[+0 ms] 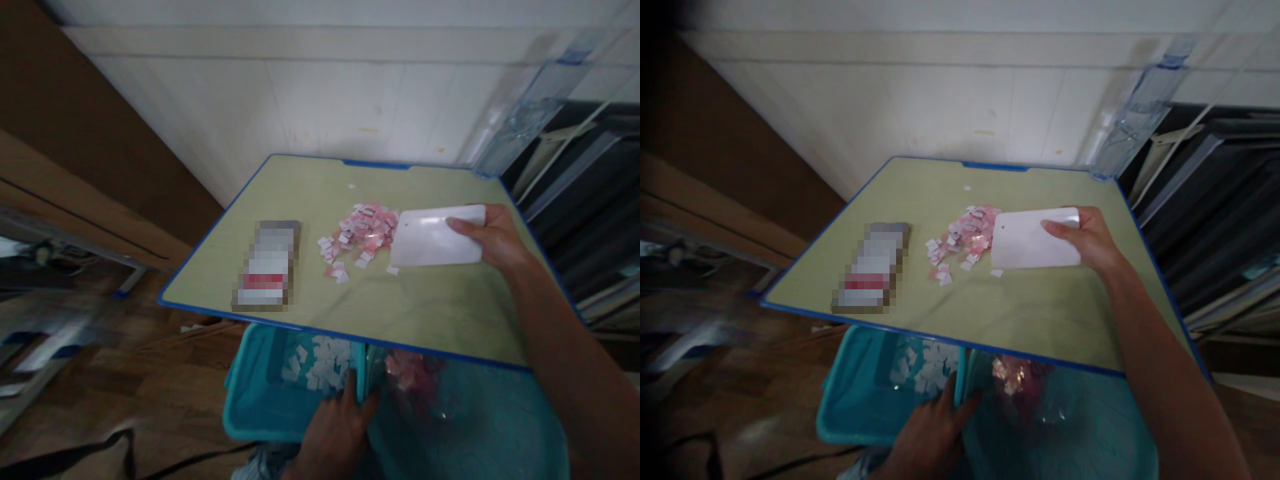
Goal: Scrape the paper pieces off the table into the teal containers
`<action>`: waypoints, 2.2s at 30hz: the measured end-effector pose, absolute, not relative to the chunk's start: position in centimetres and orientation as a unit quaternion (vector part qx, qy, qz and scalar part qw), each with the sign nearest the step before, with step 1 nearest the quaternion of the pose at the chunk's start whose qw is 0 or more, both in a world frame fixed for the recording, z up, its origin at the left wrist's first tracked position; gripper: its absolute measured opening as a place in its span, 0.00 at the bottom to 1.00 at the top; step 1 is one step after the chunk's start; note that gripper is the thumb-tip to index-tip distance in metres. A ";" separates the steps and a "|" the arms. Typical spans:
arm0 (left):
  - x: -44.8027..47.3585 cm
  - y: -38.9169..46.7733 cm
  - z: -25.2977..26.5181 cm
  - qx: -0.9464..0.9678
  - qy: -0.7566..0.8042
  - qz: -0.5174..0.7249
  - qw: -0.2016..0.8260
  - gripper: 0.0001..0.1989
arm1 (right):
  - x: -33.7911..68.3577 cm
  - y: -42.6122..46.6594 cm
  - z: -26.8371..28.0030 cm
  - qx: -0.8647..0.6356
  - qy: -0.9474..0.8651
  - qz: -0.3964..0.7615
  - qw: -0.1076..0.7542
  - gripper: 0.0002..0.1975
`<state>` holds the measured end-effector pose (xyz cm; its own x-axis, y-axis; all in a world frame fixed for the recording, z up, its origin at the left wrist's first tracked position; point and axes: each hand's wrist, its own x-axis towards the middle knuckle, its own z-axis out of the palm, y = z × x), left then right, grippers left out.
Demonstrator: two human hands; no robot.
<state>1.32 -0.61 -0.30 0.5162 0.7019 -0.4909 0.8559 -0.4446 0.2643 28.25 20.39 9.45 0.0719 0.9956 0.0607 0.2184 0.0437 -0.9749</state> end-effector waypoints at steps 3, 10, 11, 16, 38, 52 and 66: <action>1.3 -0.7 -0.5 0.836 0.468 -0.153 0.243 0.32 | 27.5 19.8 10.0 -0.569 -0.578 0.398 0.429 0.12; 1.3 -0.7 -0.2 0.838 0.468 -0.146 0.241 0.32 | 23.0 17.9 10.4 -0.531 -0.648 0.413 0.357 0.12; 1.3 -0.7 -0.2 0.838 0.469 -0.144 0.239 0.32 | 22.5 17.7 10.3 -0.523 -0.663 0.407 0.349 0.12; 1.4 -0.7 -0.3 0.836 0.475 -0.144 0.234 0.32 | 22.0 17.5 10.0 -0.532 -0.652 0.385 0.379 0.13; 1.3 -0.7 -0.3 0.833 0.473 -0.154 0.243 0.31 | 24.2 17.9 10.3 -0.562 -0.614 0.365 0.417 0.10; 1.3 -0.7 -0.3 0.831 0.477 -0.151 0.242 0.31 | 24.6 18.0 10.0 -0.566 -0.579 0.367 0.459 0.10; 1.3 -0.6 -0.1 0.837 0.473 -0.144 0.235 0.30 | 23.7 17.4 10.7 -0.578 -0.619 0.323 0.422 0.11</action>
<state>1.35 -0.62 -0.10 0.5110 0.7241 -0.4631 0.8593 -0.4424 0.2565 23.72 17.35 10.67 0.0244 0.9886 0.1483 0.4432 0.1222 -0.8881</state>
